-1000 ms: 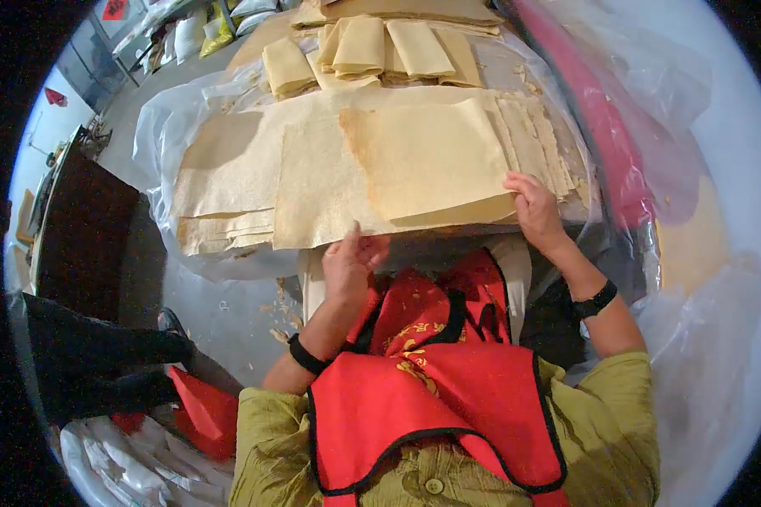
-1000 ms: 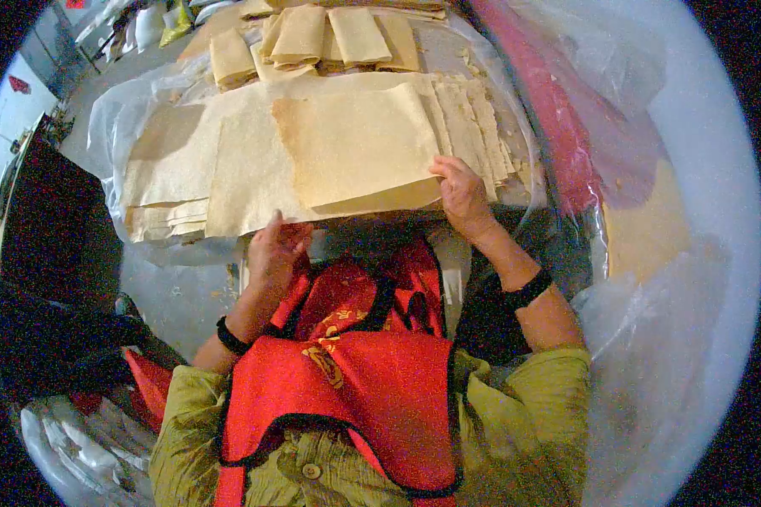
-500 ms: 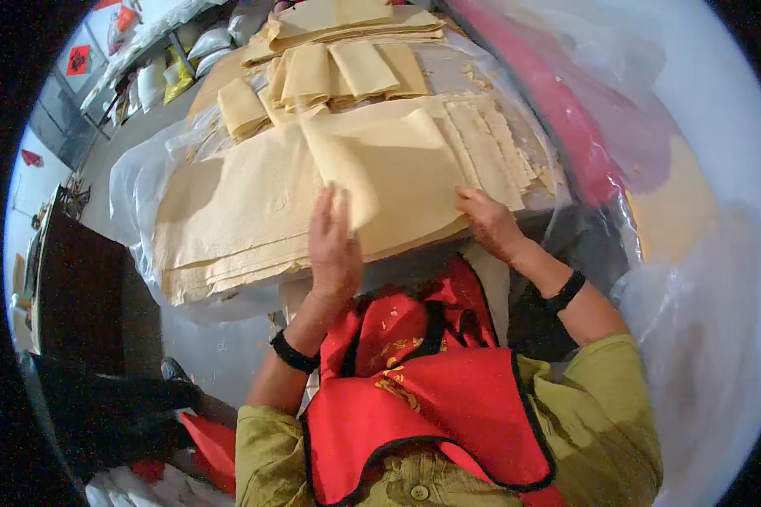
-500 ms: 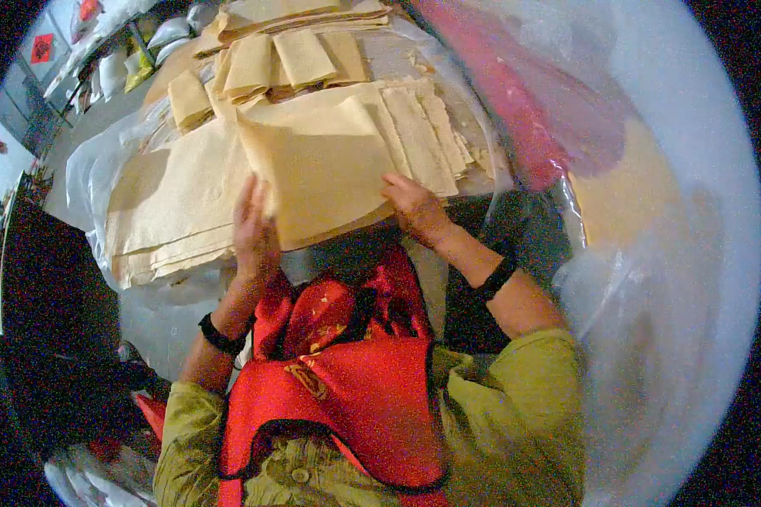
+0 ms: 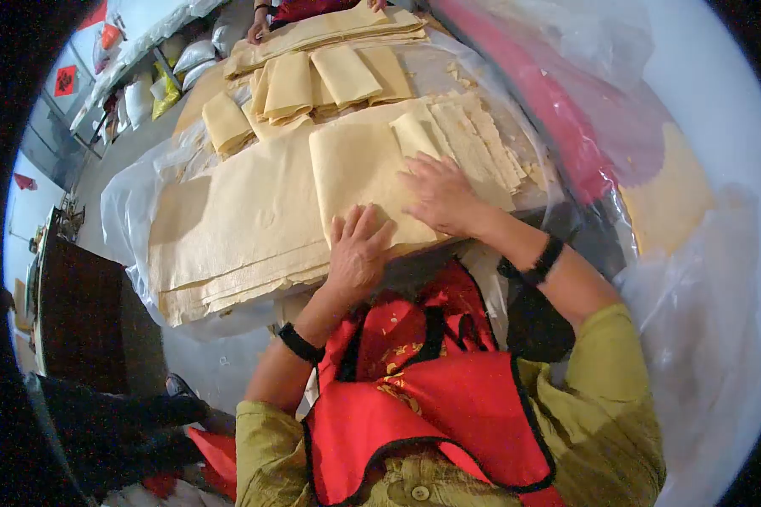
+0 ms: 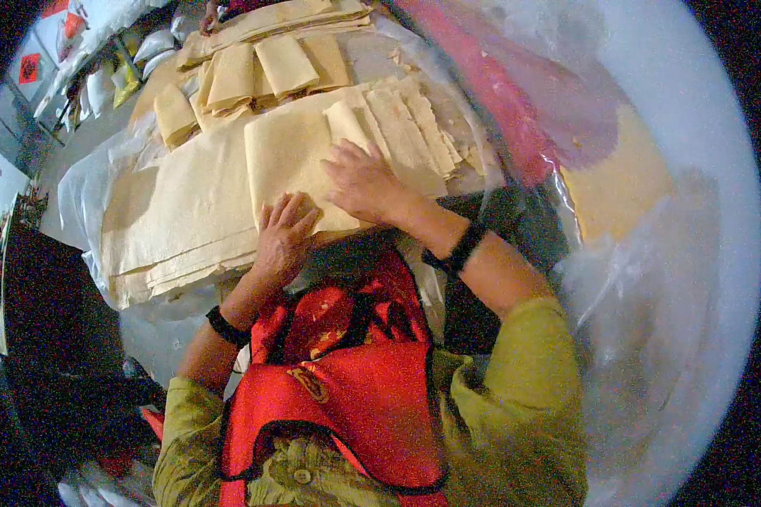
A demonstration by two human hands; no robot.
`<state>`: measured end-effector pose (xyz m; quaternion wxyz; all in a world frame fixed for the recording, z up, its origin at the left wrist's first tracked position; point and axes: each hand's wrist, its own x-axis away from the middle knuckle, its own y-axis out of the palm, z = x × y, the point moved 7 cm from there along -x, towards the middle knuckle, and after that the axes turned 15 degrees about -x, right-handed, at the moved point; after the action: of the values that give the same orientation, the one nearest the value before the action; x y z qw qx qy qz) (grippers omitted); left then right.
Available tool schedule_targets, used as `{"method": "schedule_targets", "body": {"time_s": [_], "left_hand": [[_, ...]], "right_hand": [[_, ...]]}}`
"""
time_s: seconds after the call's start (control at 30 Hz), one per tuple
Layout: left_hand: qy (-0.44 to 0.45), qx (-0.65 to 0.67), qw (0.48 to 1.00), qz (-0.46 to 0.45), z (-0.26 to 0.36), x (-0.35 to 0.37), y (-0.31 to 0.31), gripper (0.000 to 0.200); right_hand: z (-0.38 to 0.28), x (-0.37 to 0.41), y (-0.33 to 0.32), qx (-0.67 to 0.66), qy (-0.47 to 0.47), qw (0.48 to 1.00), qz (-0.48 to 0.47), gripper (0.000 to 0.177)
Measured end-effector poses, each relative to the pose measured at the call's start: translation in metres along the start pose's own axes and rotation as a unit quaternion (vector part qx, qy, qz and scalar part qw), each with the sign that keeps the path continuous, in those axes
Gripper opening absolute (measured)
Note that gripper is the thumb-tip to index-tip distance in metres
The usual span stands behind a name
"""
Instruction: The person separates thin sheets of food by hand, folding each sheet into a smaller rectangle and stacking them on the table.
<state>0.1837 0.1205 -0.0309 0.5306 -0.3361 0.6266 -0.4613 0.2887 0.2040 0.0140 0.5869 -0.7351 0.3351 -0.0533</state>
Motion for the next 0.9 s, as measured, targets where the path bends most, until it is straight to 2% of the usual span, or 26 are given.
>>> {"method": "schedule_targets", "body": {"time_s": [0.1, 0.17, 0.27, 0.3, 0.4, 0.43, 0.57, 0.6, 0.63, 0.67, 0.73, 0.77, 0.9], "left_hand": [[-0.022, -0.001, 1.0, 0.001, -0.008, 0.001, 0.0, 0.046], [-0.063, -0.006, 0.998, 0.007, -0.012, 0.0, -0.017, 0.054], [-0.212, 0.172, 0.959, 0.075, -0.061, 0.005, -0.014, 0.063], [-0.235, 0.137, 0.952, 0.138, -0.077, 0.008, -0.015, 0.066], [-0.377, 0.295, 0.878, -0.001, -0.11, -0.002, 0.0, 0.066], [-0.412, 0.427, 0.804, -0.026, -0.104, -0.002, 0.002, 0.061], [-0.306, 0.598, 0.74, -0.013, -0.073, -0.03, -0.011, 0.052], [-0.263, 0.566, 0.781, 0.013, -0.067, -0.041, -0.01, 0.052], [-0.218, 0.532, 0.817, 0.04, -0.06, -0.053, -0.004, 0.052], [-0.17, 0.494, 0.85, 0.067, -0.05, -0.063, 0.0, 0.052], [-0.064, 0.327, 0.936, 0.114, -0.018, -0.078, -0.012, 0.053], [-0.062, 0.327, 0.94, 0.078, -0.006, -0.083, -0.01, 0.055], [-0.038, 0.15, 0.986, 0.064, 0.014, -0.097, 0.023, 0.056]], "right_hand": [[0.01, -0.016, 0.034, 0.039, 0.042, 0.987, -0.153, 0.062], [0.014, -0.017, 0.031, 0.009, 0.053, 0.984, -0.168, 0.065], [0.025, -0.013, 0.038, 0.001, 0.058, 0.986, -0.155, 0.066], [0.027, -0.013, 0.04, 0.005, 0.055, 0.988, -0.145, 0.067], [0.024, -0.012, 0.035, -0.001, 0.066, 0.987, -0.146, 0.066], [0.024, -0.011, 0.036, 0.0, 0.066, 0.987, -0.149, 0.066], [0.031, -0.013, 0.037, -0.002, 0.06, 0.987, -0.15, 0.065], [0.033, -0.013, 0.038, -0.005, 0.054, 0.987, -0.151, 0.064], [0.03, -0.012, 0.031, -0.035, 0.021, 0.995, -0.094, 0.058], [0.034, -0.012, 0.035, -0.017, 0.018, 0.992, -0.127, 0.057], [0.037, -0.018, 0.036, 0.02, 0.014, 0.982, -0.189, 0.053], [0.04, -0.016, 0.036, 0.025, 0.018, 0.981, -0.192, 0.046], [0.051, -0.009, 0.037, 0.023, 0.017, 0.984, -0.177, 0.043]]}}
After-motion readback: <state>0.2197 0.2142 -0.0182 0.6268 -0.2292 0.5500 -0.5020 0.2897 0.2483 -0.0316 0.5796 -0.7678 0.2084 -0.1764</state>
